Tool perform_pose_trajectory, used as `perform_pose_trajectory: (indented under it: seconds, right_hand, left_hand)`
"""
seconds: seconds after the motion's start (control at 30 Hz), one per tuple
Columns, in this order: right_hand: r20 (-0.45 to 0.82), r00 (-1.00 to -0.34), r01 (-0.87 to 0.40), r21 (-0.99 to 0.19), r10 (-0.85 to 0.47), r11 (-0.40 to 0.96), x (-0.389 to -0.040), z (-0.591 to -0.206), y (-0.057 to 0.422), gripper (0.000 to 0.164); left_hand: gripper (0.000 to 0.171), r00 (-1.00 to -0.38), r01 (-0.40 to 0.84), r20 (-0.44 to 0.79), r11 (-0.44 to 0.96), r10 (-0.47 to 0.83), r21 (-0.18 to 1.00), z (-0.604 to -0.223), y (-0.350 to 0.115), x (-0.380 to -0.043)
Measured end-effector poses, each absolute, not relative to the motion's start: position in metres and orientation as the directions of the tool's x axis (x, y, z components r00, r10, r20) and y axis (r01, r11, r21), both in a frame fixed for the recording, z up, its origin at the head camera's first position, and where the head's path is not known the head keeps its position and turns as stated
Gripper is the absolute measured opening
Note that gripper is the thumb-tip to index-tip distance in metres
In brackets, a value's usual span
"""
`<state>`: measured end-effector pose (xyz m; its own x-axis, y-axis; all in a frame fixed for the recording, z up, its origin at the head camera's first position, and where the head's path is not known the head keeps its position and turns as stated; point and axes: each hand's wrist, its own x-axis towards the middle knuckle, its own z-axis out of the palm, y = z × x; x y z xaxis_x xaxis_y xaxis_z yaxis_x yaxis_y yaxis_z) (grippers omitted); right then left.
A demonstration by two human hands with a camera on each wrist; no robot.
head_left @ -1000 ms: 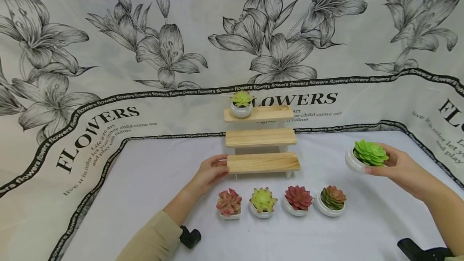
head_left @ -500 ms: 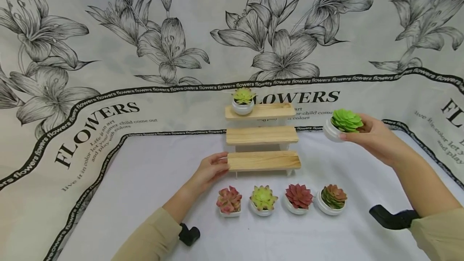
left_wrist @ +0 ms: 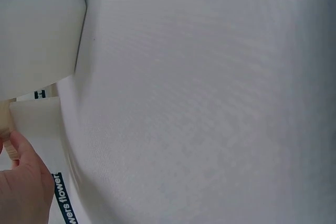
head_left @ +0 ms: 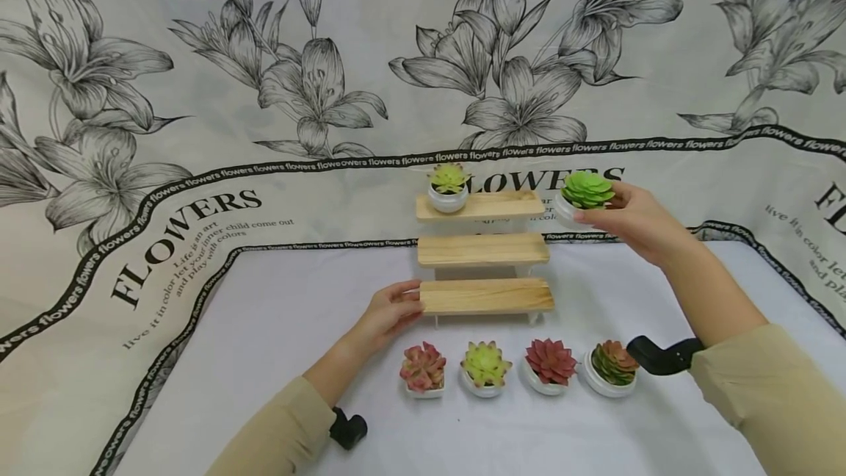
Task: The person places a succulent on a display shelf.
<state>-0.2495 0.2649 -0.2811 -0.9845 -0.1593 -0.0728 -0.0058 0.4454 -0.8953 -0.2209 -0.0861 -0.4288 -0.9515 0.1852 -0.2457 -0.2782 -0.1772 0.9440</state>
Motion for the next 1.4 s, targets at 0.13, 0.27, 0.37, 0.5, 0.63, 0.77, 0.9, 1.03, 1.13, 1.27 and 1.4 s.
perform_pose_trajectory:
  seconds: [0.13, 0.27, 0.37, 0.5, 0.63, 0.77, 0.9, 1.03, 1.13, 1.27, 1.4]
  right_hand:
    - [-0.064, -0.984, -0.014, -0.899, -0.164, 0.438, -0.257, -0.280, 0.256, 0.077]
    - [-0.047, -0.986, -0.026, -0.905, -0.162, 0.424, -0.263, -0.278, 0.248, 0.076]
    - [-0.040, -0.986, -0.029, -0.913, -0.161, 0.406, -0.267, -0.278, 0.242, 0.077]
    - [-0.041, -0.986, -0.028, -0.916, -0.163, 0.400, -0.271, -0.278, 0.236, 0.079]
    - [-0.035, -0.988, -0.032, -0.909, -0.151, 0.415, -0.277, -0.277, 0.230, 0.079]
    - [-0.019, -0.988, -0.047, -0.906, -0.152, 0.420, -0.285, -0.277, 0.220, 0.074]
    - [-0.003, -0.986, -0.065, -0.911, -0.164, 0.406, -0.290, -0.280, 0.209, 0.070]
    - [0.007, -0.988, -0.065, -0.923, -0.153, 0.379, -0.294, -0.283, 0.200, 0.068]
    - [0.007, -0.990, -0.058, -0.929, -0.138, 0.367, -0.297, -0.285, 0.194, 0.068]
    - [-0.003, -0.992, -0.044, -0.923, -0.124, 0.382, -0.301, -0.288, 0.189, 0.071]
    - [-0.019, -0.992, -0.030, -0.926, -0.123, 0.378, -0.304, -0.288, 0.185, 0.077]
  left_hand:
    - [0.047, -0.950, -0.280, -0.247, -0.171, 0.191, 0.945, -0.430, -0.087, -0.220]
    - [0.047, -0.951, -0.279, -0.248, -0.166, 0.185, 0.946, -0.430, -0.087, -0.220]
    - [0.047, -0.952, -0.278, -0.249, -0.162, 0.179, 0.947, -0.430, -0.086, -0.221]
    - [0.047, -0.951, -0.280, -0.250, -0.165, 0.182, 0.946, -0.430, -0.084, -0.223]
    - [0.047, -0.949, -0.285, -0.253, -0.169, 0.190, 0.943, -0.428, -0.081, -0.226]
    - [0.047, -0.951, -0.283, -0.253, -0.171, 0.179, 0.944, -0.426, -0.081, -0.227]
    - [0.047, -0.952, -0.283, -0.255, -0.163, 0.171, 0.945, -0.427, -0.083, -0.226]
    - [0.047, -0.951, -0.286, -0.259, -0.162, 0.171, 0.944, -0.428, -0.083, -0.225]
    - [0.047, -0.951, -0.286, -0.258, -0.169, 0.171, 0.943, -0.428, -0.083, -0.225]
    - [0.046, -0.951, -0.288, -0.260, -0.172, 0.170, 0.942, -0.427, -0.083, -0.224]
    - [0.045, -0.951, -0.290, -0.264, -0.168, 0.162, 0.942, -0.426, -0.083, -0.224]
